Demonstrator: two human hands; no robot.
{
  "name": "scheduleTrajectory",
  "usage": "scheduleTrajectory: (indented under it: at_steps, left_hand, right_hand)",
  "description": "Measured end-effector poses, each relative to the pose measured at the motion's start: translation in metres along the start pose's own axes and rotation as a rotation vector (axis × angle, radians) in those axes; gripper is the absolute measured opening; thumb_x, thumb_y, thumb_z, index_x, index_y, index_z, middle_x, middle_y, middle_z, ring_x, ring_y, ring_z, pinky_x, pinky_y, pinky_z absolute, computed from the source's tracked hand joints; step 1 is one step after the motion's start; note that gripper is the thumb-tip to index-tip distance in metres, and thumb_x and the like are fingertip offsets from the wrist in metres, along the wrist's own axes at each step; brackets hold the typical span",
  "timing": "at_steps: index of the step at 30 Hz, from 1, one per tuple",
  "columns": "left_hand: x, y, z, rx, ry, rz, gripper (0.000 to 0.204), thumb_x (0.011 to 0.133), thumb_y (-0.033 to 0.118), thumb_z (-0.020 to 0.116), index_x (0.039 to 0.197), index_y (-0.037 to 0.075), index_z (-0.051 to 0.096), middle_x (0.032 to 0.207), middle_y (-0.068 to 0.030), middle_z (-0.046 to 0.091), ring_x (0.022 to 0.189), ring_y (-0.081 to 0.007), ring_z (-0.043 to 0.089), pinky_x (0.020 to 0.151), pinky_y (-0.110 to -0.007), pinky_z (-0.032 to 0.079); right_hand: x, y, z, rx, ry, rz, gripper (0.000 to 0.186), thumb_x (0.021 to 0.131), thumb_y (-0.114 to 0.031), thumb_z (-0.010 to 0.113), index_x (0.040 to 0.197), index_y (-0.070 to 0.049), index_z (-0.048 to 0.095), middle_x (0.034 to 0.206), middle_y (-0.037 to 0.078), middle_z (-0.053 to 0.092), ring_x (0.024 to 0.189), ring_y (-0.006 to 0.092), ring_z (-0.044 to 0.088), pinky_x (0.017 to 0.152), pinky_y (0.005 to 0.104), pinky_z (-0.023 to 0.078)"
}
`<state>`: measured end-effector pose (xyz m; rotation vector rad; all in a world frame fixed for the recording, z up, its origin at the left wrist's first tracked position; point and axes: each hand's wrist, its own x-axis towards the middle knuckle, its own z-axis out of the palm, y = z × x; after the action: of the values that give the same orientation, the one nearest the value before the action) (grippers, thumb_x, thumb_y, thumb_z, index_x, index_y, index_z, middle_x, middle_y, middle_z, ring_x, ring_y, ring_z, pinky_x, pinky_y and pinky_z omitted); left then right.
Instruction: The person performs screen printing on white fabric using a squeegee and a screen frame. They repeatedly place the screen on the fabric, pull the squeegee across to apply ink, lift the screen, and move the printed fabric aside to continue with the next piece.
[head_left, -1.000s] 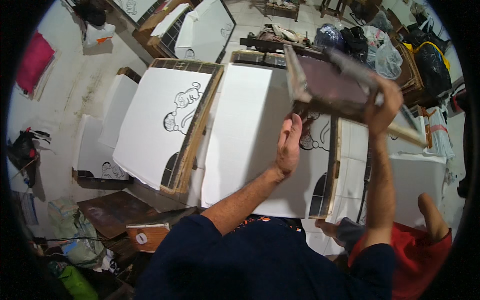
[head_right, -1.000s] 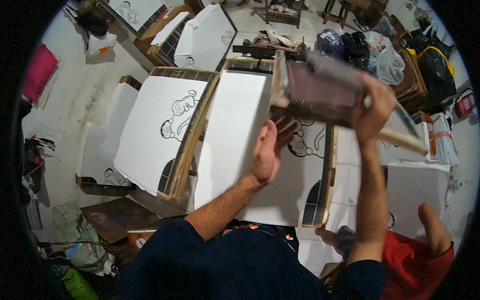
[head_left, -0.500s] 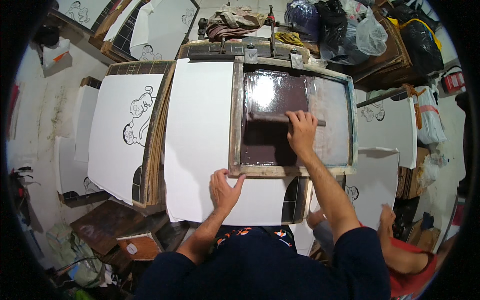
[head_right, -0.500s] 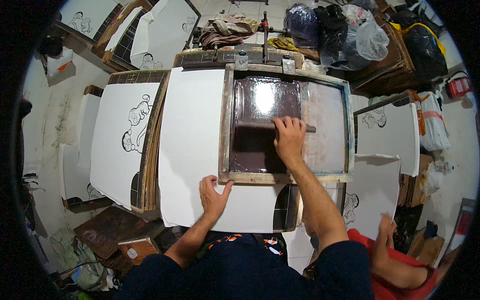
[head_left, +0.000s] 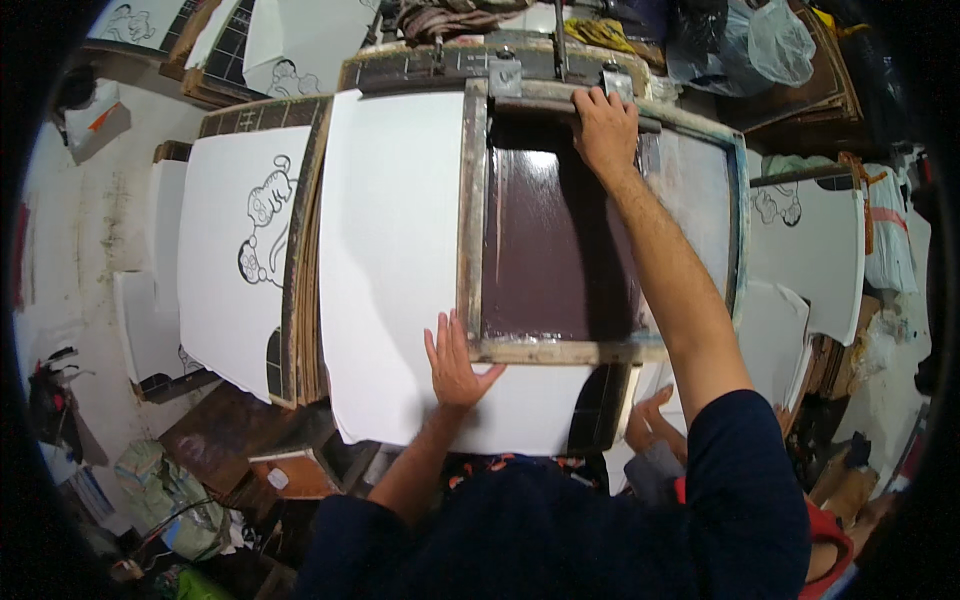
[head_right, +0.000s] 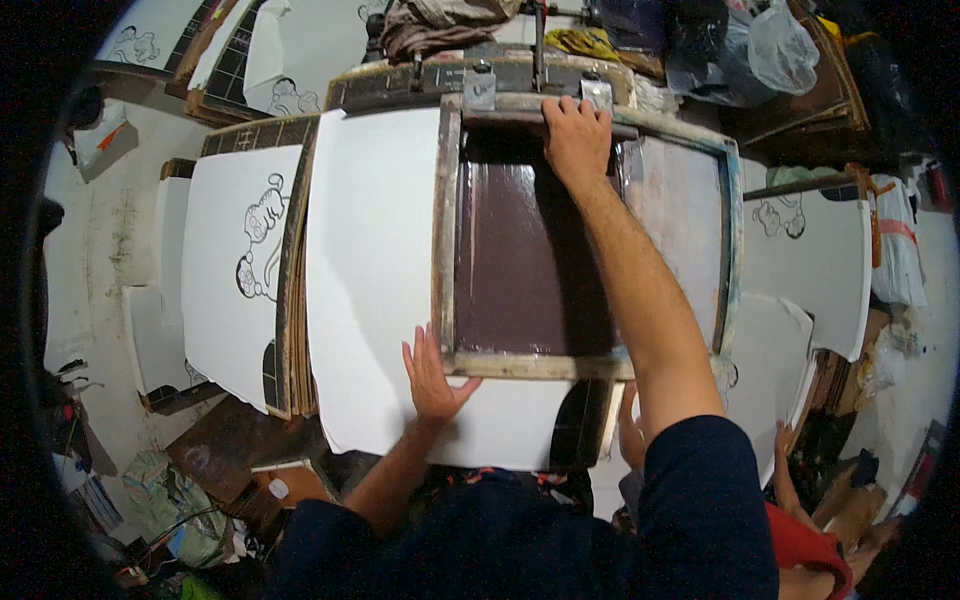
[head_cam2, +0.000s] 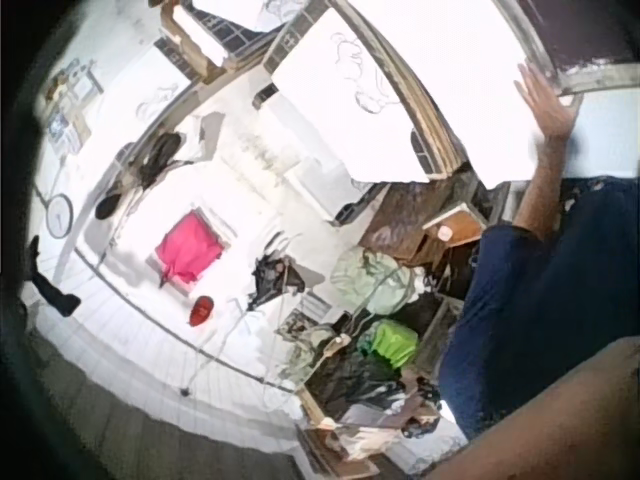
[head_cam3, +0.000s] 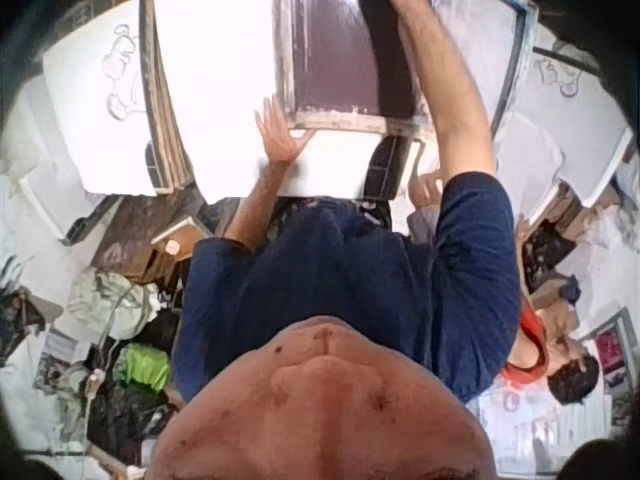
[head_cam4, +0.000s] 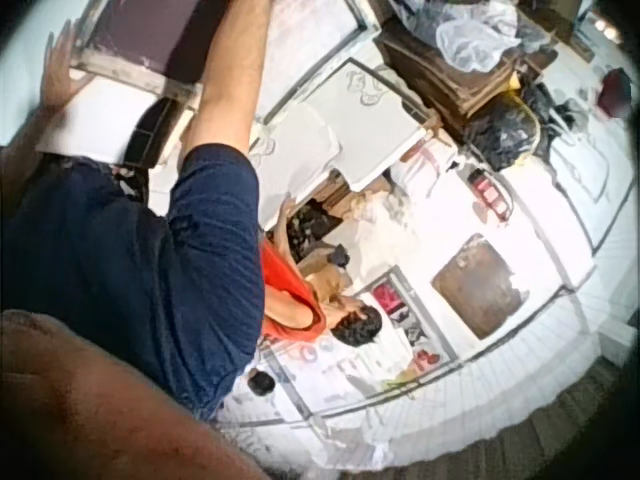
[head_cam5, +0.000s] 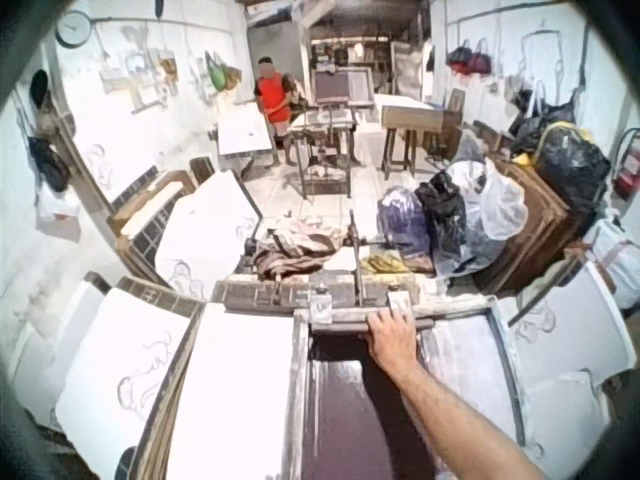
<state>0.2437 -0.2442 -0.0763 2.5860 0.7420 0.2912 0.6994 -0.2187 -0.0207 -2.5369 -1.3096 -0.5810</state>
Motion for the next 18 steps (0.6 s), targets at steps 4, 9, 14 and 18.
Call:
scheduleTrajectory:
  at_steps: [4, 9, 14, 18]
  left_hand:
    - [0.002, 0.001, 0.001, -0.010, -0.011, -0.003, 0.125, 0.075, 0.045, 0.091, 0.162, -0.007, 0.017, 0.164, -0.0292, 0.032, 0.158, -0.0431, 0.022, 0.126, -0.067, 0.010]
    - [0.004, 0.002, 0.001, 0.047, 0.036, 0.018, 0.124, 0.076, 0.049, 0.088, 0.162, -0.007, 0.018, 0.165, -0.0264, 0.032, 0.158, -0.0394, 0.024, 0.128, -0.063, 0.013]
    - [0.002, 0.003, 0.000, 0.000, 0.035, 0.016, 0.120, 0.080, 0.048, 0.087, 0.163, -0.005, 0.018, 0.166, -0.0247, 0.031, 0.159, -0.0384, 0.022, 0.128, -0.062, 0.009]
    - [0.003, 0.002, -0.002, -0.043, 0.021, -0.001, 0.119, 0.079, 0.042, 0.087, 0.163, -0.003, 0.017, 0.166, -0.0237, 0.031, 0.159, -0.0380, 0.020, 0.129, -0.061, 0.007]
  right_hand:
    - [-0.054, -0.018, -0.032, 0.032, -0.113, 0.006, 0.039, 0.079, -0.022, 0.083, 0.110, -0.016, 0.060, 0.107, 0.003, 0.062, 0.105, 0.0277, 0.060, 0.087, 0.0468, 0.044]
    - [-0.166, -0.068, -0.098, 0.077, -0.215, 0.067, 0.042, 0.076, -0.017, 0.082, 0.114, -0.016, 0.063, 0.107, 0.006, 0.060, 0.107, 0.0291, 0.057, 0.091, 0.0459, 0.041]
    - [-0.259, -0.113, -0.148, 0.144, -0.251, 0.095, 0.051, 0.065, -0.011, 0.086, 0.110, -0.015, 0.063, 0.106, 0.007, 0.058, 0.107, 0.0301, 0.055, 0.094, 0.0477, 0.041]
    - [-0.280, -0.119, -0.149, 0.177, -0.232, 0.117, 0.062, 0.058, -0.009, 0.090, 0.114, -0.016, 0.064, 0.107, 0.005, 0.058, 0.107, 0.0292, 0.055, 0.098, 0.0482, 0.041]
